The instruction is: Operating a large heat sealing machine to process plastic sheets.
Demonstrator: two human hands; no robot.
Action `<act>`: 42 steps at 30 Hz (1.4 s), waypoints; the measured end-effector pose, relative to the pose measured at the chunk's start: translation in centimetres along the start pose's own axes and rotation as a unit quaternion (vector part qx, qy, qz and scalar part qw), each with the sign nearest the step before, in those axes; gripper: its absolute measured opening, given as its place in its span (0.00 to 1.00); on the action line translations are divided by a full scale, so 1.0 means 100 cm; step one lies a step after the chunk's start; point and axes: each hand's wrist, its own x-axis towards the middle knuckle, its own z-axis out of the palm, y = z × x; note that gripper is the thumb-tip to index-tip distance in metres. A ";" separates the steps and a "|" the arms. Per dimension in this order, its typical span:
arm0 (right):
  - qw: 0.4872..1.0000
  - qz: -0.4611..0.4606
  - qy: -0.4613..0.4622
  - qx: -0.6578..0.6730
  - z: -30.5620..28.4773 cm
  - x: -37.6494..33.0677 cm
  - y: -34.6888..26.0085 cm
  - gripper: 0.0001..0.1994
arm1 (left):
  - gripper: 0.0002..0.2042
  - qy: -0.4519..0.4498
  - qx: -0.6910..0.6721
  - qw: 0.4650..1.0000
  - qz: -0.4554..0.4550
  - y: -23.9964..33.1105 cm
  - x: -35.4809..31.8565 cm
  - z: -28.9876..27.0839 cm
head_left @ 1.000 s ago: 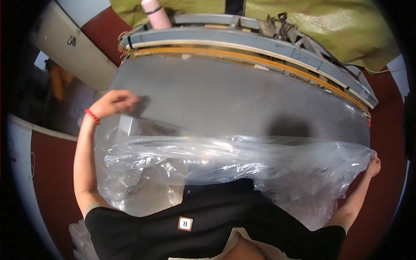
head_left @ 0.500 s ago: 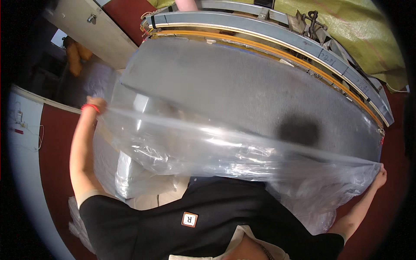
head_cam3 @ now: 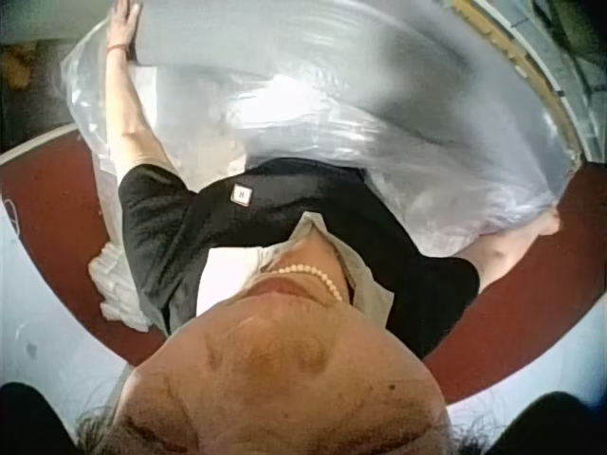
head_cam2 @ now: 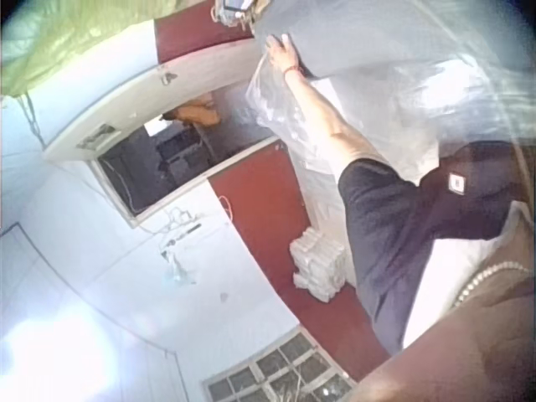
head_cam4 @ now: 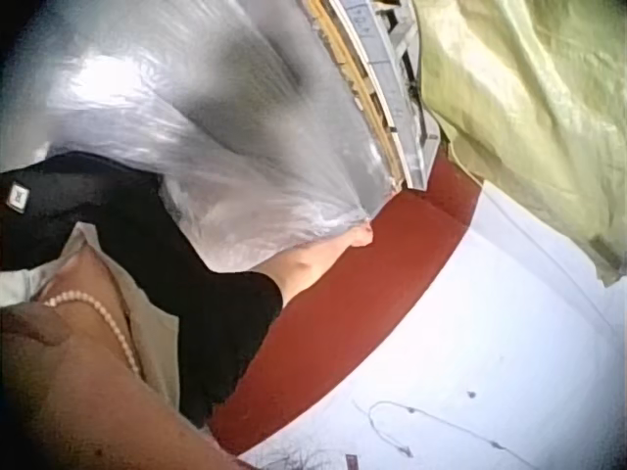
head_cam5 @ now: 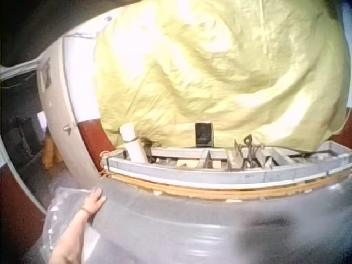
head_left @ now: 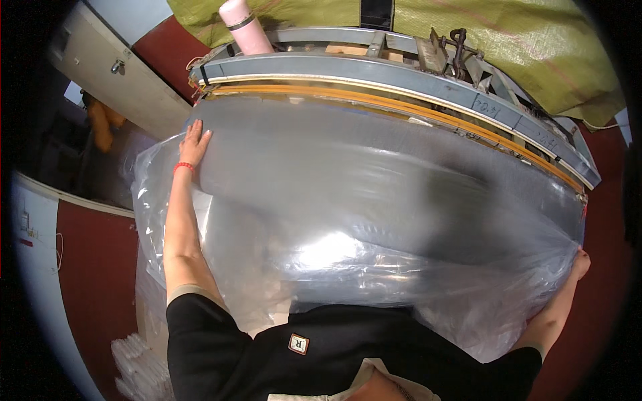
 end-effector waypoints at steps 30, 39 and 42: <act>0.994 0.060 0.088 -0.029 -0.027 -0.066 -0.087 0.15 | 0.23 -0.735 -0.497 0.445 0.122 0.585 -0.372 0.128; 0.993 0.069 0.084 -0.048 -0.040 -0.077 -0.094 0.16 | 0.14 -0.485 -0.666 0.423 0.376 0.248 -0.122 -0.046; 0.995 0.043 0.071 -0.059 -0.043 -0.084 -0.094 0.17 | 0.16 -0.293 -0.749 0.537 0.253 0.077 -0.101 -0.098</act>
